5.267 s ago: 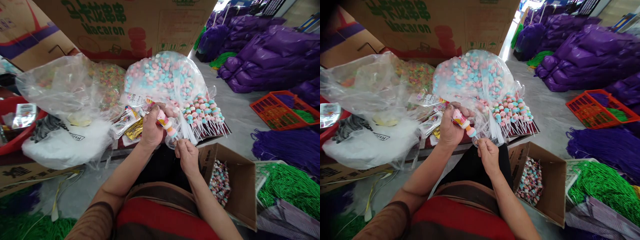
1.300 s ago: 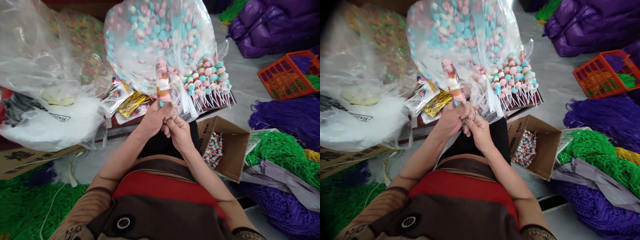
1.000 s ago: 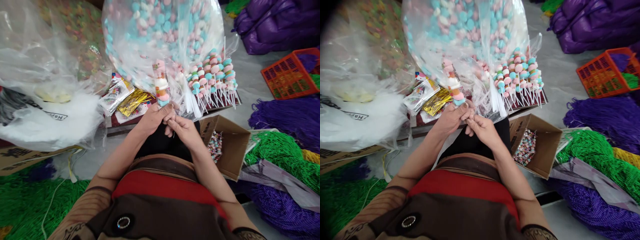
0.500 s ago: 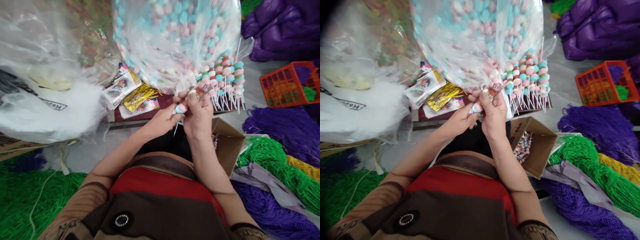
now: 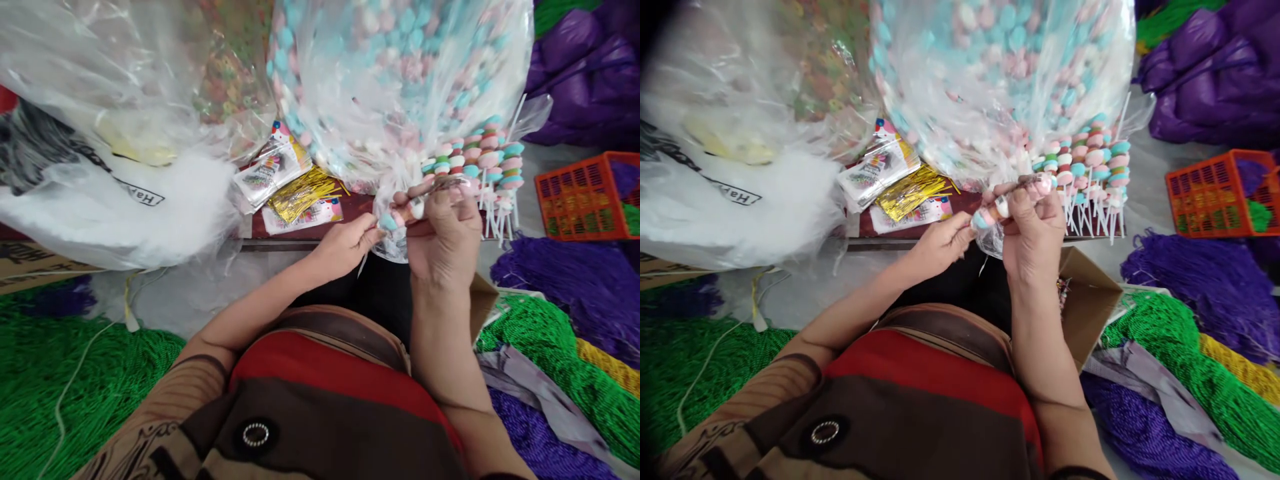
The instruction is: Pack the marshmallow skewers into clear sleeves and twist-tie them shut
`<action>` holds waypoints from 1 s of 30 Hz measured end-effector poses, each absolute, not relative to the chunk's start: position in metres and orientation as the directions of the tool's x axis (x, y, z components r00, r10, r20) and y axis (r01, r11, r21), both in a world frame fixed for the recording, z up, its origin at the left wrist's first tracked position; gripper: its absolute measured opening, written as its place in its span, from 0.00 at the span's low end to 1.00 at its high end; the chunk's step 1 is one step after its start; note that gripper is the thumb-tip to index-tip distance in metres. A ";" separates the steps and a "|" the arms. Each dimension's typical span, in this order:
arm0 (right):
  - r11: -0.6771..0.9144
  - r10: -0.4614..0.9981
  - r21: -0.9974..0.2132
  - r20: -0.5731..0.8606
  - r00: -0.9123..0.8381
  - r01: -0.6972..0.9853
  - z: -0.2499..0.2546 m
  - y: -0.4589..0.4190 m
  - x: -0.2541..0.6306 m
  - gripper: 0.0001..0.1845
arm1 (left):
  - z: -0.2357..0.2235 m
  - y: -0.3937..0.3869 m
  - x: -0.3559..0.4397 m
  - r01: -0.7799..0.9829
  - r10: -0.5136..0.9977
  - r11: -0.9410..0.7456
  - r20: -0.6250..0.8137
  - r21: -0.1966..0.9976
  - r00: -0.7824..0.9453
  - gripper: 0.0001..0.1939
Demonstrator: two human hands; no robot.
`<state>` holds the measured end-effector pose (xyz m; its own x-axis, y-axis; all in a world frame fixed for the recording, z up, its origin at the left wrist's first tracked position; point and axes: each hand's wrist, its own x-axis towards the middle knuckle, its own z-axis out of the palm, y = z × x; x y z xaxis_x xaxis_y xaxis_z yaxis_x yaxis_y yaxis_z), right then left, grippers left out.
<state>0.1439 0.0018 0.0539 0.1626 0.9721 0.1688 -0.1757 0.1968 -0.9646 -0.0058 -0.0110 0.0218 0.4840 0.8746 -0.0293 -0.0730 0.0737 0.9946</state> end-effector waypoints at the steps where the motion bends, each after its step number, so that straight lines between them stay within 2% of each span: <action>1: 0.222 0.961 -0.961 0.186 0.205 -0.168 0.051 0.005 0.138 0.09 | 0.019 -0.008 -0.009 0.062 0.930 -0.053 0.027 0.997 0.367 0.13; 3: 0.227 0.957 -0.963 0.194 0.215 -0.144 0.049 0.013 0.129 0.10 | 0.014 -0.002 -0.018 0.231 0.966 -0.164 0.109 0.959 0.234 0.11; 4: 0.209 0.966 -0.970 0.184 0.183 -0.127 0.047 0.017 0.126 0.11 | 0.013 0.002 -0.025 0.223 0.973 -0.156 0.110 0.962 0.204 0.12; 6: 0.165 0.985 -0.986 0.163 0.059 -0.019 0.044 0.027 0.121 0.13 | 0.014 0.009 -0.039 0.048 0.987 -0.046 0.038 0.998 0.155 0.14; 8: 0.179 0.983 -0.960 0.163 -0.090 0.215 0.038 0.038 0.116 0.13 | 0.019 0.016 -0.054 -0.221 0.990 0.110 -0.088 0.969 0.106 0.16; 10: 0.258 0.961 -0.818 0.161 -0.227 0.514 0.029 0.049 0.109 0.12 | 0.024 0.022 -0.067 -0.405 0.977 0.210 -0.199 0.890 0.071 0.17; 13: 0.354 0.929 -0.469 0.076 -0.363 0.809 0.017 0.062 0.093 0.16 | 0.030 0.025 -0.077 -0.505 0.959 0.266 -0.281 0.821 0.048 0.18; 15: 0.391 0.912 -0.281 -0.007 -0.410 0.876 0.013 0.068 0.083 0.18 | 0.031 0.024 -0.079 -0.531 0.952 0.278 -0.303 0.801 0.041 0.18; 18: 0.420 0.898 -0.154 -0.070 -0.434 0.894 0.010 0.073 0.075 0.18 | 0.029 0.022 -0.080 -0.541 0.936 0.306 -0.353 0.784 0.017 0.18; 22: 0.426 0.897 -0.199 -0.034 -0.441 0.882 0.002 0.083 0.080 0.15 | 0.028 0.023 -0.083 -0.549 0.918 0.313 -0.395 0.775 -0.035 0.18; 26: 0.433 0.891 -0.362 0.034 -0.453 0.825 -0.009 0.094 0.093 0.13 | 0.027 0.024 -0.085 -0.539 0.928 0.284 -0.368 0.793 -0.054 0.18; 30: 0.385 0.917 -0.552 0.139 -0.374 0.740 -0.017 0.100 0.100 0.12 | 0.027 0.022 -0.083 -0.516 0.924 0.293 -0.377 0.805 -0.063 0.18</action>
